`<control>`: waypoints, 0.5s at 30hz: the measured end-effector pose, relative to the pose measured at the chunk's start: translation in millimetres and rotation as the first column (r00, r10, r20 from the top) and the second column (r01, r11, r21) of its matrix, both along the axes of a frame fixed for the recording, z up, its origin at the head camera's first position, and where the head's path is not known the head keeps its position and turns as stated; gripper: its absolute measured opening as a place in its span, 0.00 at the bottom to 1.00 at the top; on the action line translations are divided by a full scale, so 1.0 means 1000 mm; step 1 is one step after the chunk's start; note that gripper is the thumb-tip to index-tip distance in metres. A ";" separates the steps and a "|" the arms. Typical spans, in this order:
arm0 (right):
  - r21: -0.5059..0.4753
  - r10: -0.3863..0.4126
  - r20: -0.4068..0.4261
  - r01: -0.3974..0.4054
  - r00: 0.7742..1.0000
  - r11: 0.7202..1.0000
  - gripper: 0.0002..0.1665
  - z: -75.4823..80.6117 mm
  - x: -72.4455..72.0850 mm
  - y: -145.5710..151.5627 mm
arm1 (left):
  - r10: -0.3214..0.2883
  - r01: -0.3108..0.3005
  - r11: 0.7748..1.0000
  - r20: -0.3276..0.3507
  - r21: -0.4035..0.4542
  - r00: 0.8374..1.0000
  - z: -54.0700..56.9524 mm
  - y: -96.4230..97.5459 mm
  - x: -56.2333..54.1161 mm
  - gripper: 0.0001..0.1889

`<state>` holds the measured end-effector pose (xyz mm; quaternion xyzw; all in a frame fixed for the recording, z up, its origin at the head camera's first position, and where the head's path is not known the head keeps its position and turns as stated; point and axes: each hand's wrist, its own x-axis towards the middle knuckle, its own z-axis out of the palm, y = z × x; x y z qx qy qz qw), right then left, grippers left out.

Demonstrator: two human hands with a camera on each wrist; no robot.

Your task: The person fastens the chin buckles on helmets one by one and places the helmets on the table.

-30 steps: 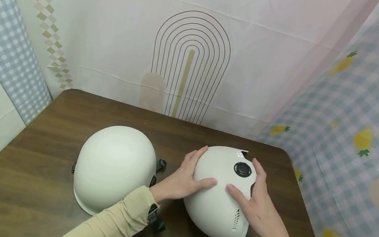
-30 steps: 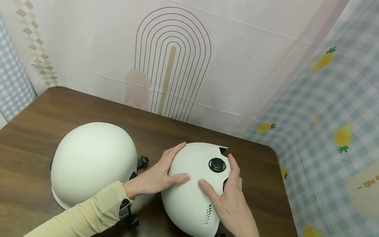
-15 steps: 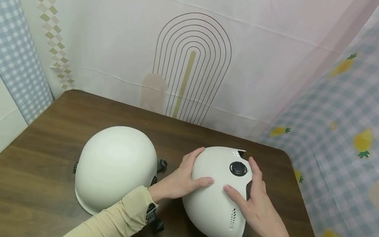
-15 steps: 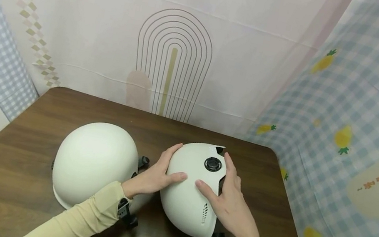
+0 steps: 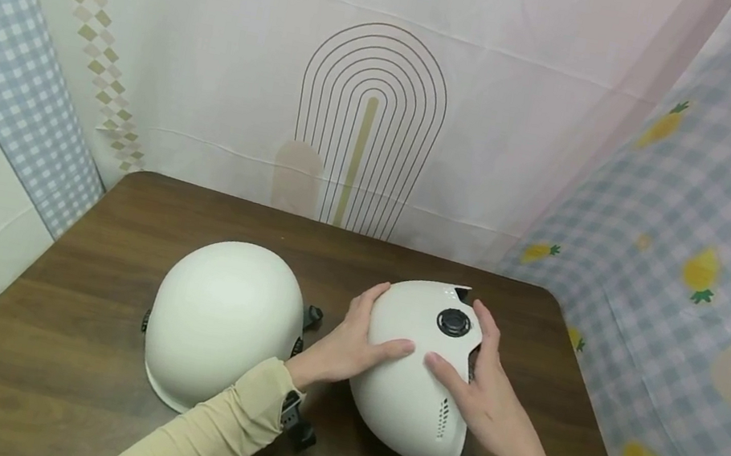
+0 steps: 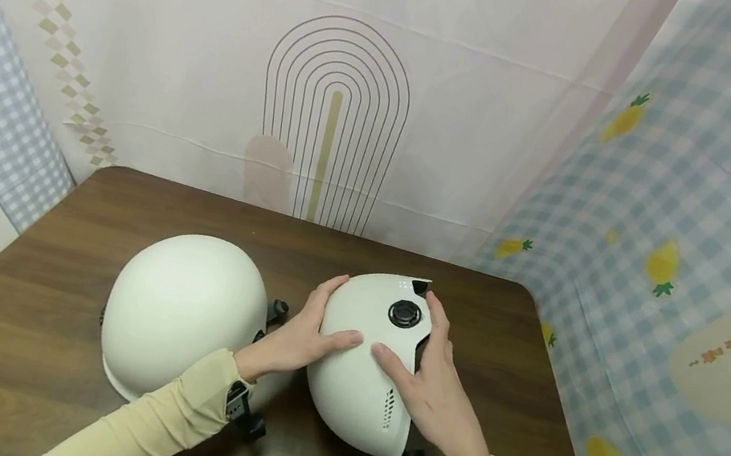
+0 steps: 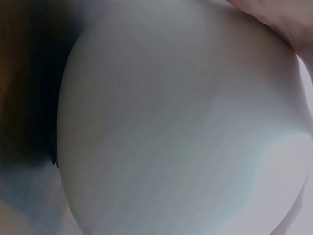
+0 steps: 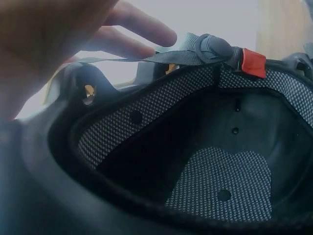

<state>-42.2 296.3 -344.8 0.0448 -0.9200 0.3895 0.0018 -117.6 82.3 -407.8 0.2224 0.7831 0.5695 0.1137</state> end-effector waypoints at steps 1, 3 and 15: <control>-0.001 0.001 -0.004 -0.001 1.000 1.000 0.53 0.000 0.000 0.000 | -0.002 0.002 1.000 0.005 0.004 1.000 0.000 -0.001 0.000 0.53; 0.000 0.004 -0.009 -0.004 1.000 1.000 0.53 0.001 0.001 -0.001 | -0.005 0.005 1.000 0.010 0.011 1.000 -0.001 -0.001 0.001 0.54; 0.014 0.060 0.028 -0.061 0.998 0.998 0.54 0.003 0.008 0.002 | -0.031 0.028 0.998 0.054 0.061 0.998 -0.009 -0.004 0.003 0.54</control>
